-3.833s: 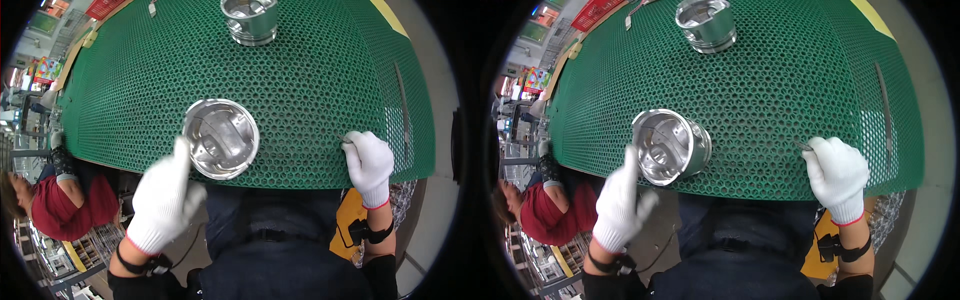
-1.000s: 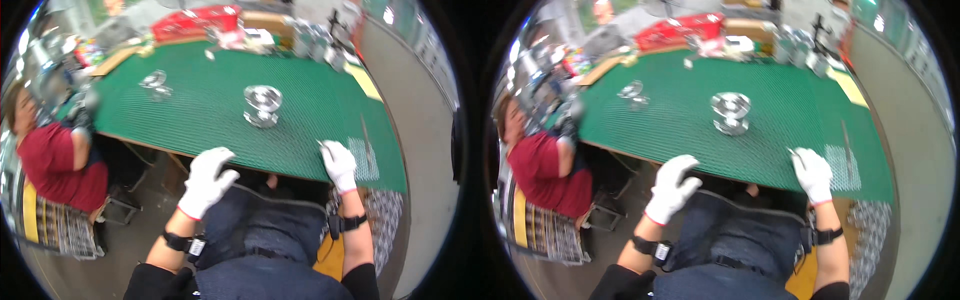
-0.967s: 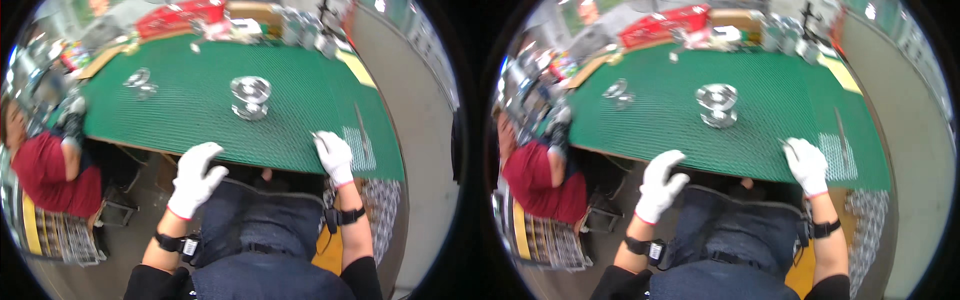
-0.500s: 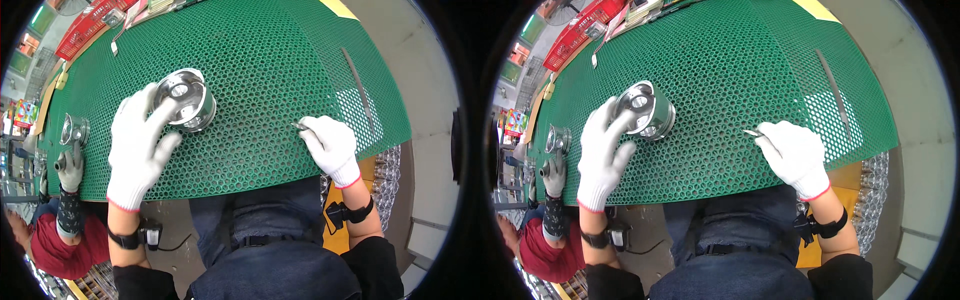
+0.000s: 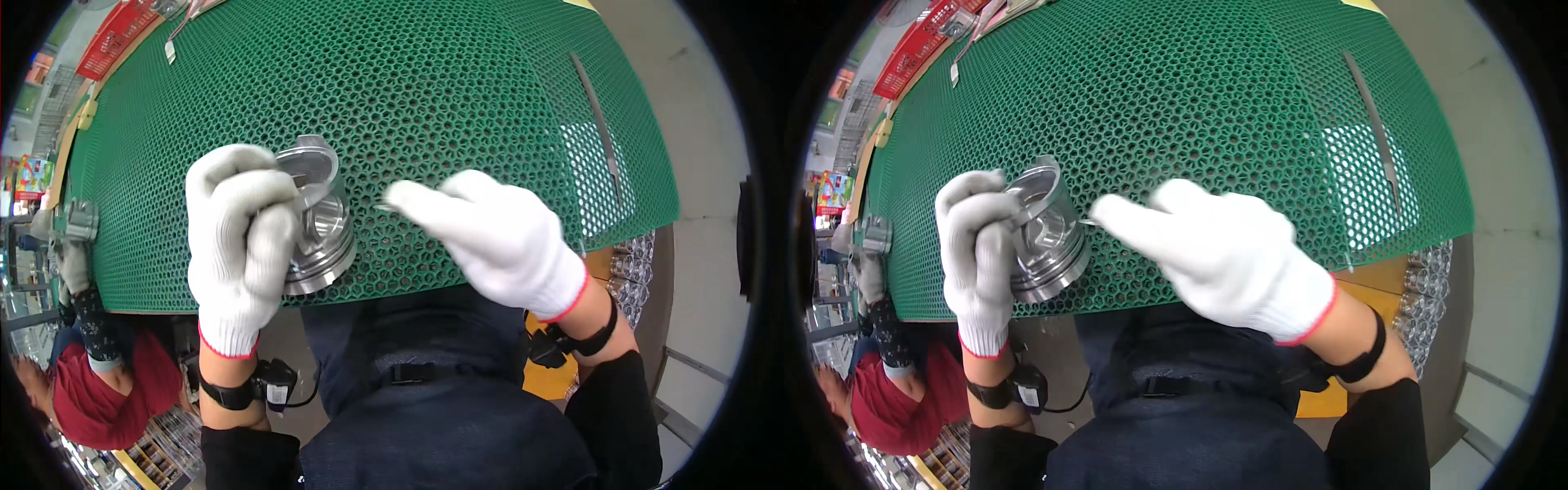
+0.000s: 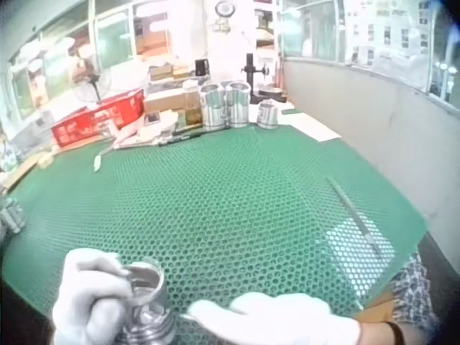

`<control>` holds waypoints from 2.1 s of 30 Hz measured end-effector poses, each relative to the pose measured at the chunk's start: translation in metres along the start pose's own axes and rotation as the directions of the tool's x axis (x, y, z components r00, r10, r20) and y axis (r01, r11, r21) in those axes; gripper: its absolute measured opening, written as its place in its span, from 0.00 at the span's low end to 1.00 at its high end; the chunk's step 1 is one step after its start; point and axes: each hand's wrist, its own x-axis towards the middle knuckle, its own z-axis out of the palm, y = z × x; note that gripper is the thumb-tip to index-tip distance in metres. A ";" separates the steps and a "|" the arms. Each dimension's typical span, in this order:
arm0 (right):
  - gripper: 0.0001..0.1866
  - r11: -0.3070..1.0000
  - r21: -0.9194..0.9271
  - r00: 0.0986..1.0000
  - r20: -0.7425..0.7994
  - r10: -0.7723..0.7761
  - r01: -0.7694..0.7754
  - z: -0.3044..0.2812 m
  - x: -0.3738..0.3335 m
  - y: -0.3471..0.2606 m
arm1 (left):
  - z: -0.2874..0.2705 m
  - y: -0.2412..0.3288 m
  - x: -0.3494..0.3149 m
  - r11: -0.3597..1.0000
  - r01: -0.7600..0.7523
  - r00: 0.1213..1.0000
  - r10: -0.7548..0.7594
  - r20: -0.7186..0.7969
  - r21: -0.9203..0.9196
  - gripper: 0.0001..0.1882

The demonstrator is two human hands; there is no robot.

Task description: Inspecting and cleaning the interior grooves of metal pistons using a small tool.

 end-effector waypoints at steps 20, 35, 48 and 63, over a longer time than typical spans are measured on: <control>0.17 0.333 0.491 0.593 0.658 0.464 -0.805 -0.012 -0.006 -0.007 | -0.022 0.023 -0.050 0.934 -0.242 0.968 0.211 0.139 0.263 0.26; 0.17 0.454 0.862 0.948 0.087 0.307 -0.226 -0.026 -0.027 0.008 | -0.006 0.003 -0.022 0.965 -0.256 0.953 0.241 0.181 0.061 0.19; 0.16 0.980 0.089 0.964 0.217 0.156 -0.179 0.007 -0.007 -0.002 | 0.015 0.040 -0.027 0.949 -0.217 0.962 0.169 0.214 0.227 0.16; 0.18 -0.005 0.893 0.761 0.386 0.522 -0.450 -0.005 -0.046 0.006 | 0.012 -0.028 0.026 0.968 -0.245 0.875 0.192 0.444 0.063 0.23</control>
